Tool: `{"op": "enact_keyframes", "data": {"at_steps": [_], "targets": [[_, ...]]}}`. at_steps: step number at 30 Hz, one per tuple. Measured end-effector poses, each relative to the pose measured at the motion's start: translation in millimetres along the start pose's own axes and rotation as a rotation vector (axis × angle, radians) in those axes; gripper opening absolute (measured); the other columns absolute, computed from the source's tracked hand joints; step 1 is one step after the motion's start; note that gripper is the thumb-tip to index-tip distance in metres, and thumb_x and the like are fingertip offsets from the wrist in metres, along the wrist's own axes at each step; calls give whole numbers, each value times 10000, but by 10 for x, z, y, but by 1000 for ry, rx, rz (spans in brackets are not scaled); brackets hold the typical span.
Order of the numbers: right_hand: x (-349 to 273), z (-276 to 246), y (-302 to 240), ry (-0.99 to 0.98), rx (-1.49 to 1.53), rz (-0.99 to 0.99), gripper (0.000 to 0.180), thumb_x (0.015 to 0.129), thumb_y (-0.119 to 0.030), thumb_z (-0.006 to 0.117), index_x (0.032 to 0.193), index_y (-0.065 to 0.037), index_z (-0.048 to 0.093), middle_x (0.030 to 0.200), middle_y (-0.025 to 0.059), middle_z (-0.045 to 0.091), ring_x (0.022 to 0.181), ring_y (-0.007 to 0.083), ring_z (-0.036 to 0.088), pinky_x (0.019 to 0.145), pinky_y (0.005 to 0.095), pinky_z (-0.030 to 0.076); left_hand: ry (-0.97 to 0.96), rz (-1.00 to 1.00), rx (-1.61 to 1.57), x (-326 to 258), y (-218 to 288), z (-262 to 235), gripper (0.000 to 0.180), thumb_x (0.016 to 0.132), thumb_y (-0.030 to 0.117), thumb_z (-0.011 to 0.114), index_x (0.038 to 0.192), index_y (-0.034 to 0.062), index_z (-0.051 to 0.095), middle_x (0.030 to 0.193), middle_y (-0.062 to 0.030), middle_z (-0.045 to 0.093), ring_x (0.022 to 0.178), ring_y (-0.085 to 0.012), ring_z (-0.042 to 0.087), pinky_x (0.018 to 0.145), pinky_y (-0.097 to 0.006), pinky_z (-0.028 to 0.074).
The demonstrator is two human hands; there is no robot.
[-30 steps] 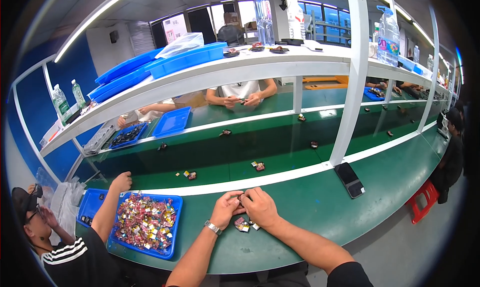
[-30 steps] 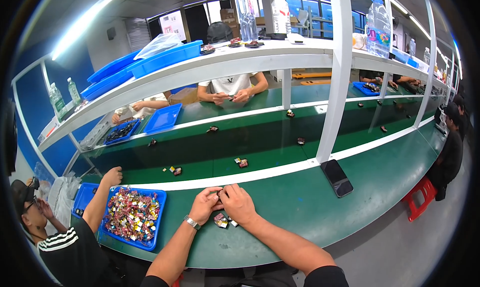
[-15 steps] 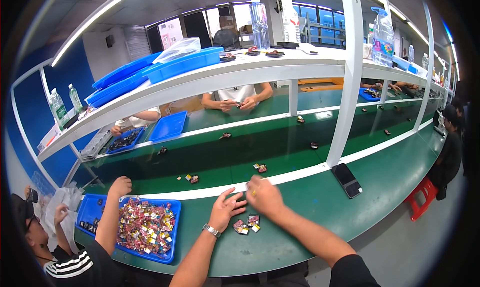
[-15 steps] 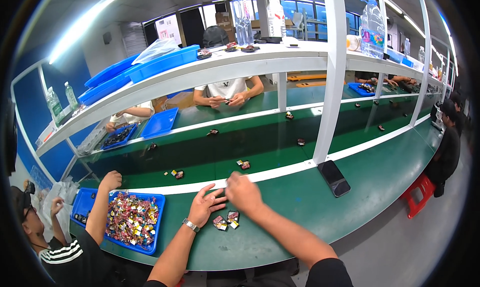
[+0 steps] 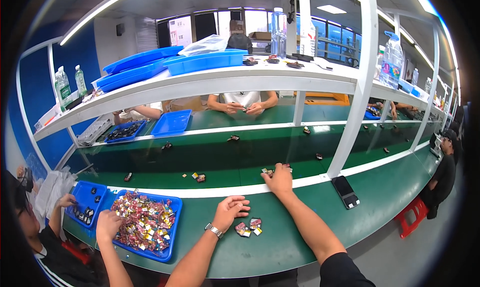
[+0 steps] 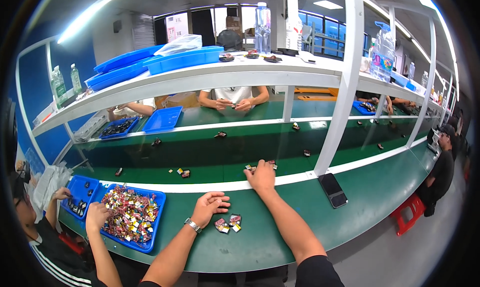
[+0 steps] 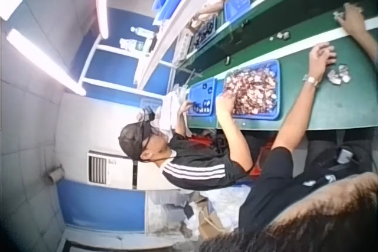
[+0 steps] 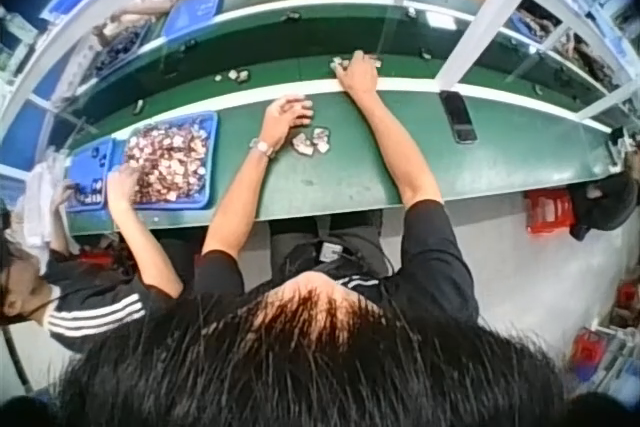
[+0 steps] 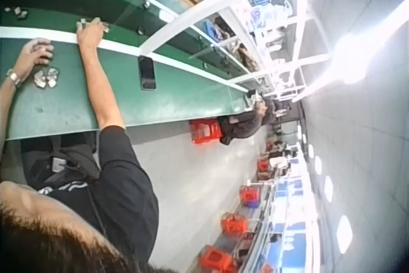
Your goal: Assemble small components or toys at a factory workbench.
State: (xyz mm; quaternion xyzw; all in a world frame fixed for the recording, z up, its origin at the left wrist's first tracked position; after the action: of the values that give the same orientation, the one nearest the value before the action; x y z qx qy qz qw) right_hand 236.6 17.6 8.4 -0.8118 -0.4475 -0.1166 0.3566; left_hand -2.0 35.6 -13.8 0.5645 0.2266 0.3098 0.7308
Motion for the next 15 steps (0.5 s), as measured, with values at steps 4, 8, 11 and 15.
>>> {"op": "enact_keyframes", "data": {"at_steps": [4, 8, 11, 15], "targets": [[57, 159, 145, 14, -61, 30, 479, 698, -215, 792, 1020, 37, 544, 960, 211, 617, 948, 362, 589, 855, 447, 476, 13, 6, 20, 36, 1, 34, 257, 950, 43, 519, 1187, -55, 517, 1101, -181, 644, 886, -206, 667, 727, -296, 576], [-62, 81, 129, -208, 463, -15, 456, 706, -120, 774, 1074, 19, 545, 1055, 191, 651, 985, 291, 635, 871, 384, 496, 78, 9, 72, 59, -3, -100, 269, 976, 123, 509, 1189, -40, 530, 1071, -161, 656, 793, -151, 641, 638, -261, 539], [-402, -346, -306, -478, 635, -285, 541, 722, -65, 758, 1210, -49, 525, 1144, 98, 653, 1065, 255, 597, 910, 361, 477, 89, -30, -15, 14, 71, -149, 366, 1027, 279, 418, 1190, -24, 543, 1033, -110, 661, 728, -118, 608, 610, -244, 504], [-727, -792, -743, -576, 579, -544, 501, 759, 1, 686, 1231, -64, 531, 1175, 92, 616, 1164, 275, 529, 985, 377, 441, -251, -148, -108, -10, 135, -78, 376, 1016, 260, 445, 1245, -22, 540, 1058, -95, 641, 834, -139, 618, 692, -271, 522]]}}
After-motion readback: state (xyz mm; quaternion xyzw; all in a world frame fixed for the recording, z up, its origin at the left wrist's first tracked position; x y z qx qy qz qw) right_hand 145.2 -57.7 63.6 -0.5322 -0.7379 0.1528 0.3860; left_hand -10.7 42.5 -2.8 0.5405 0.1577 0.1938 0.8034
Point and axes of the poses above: each hand's wrist, its own x-axis towards the middle knuckle, its own z-axis out of the palm, y = z × x, the point moved 4 cm from there along x, towards the middle knuckle
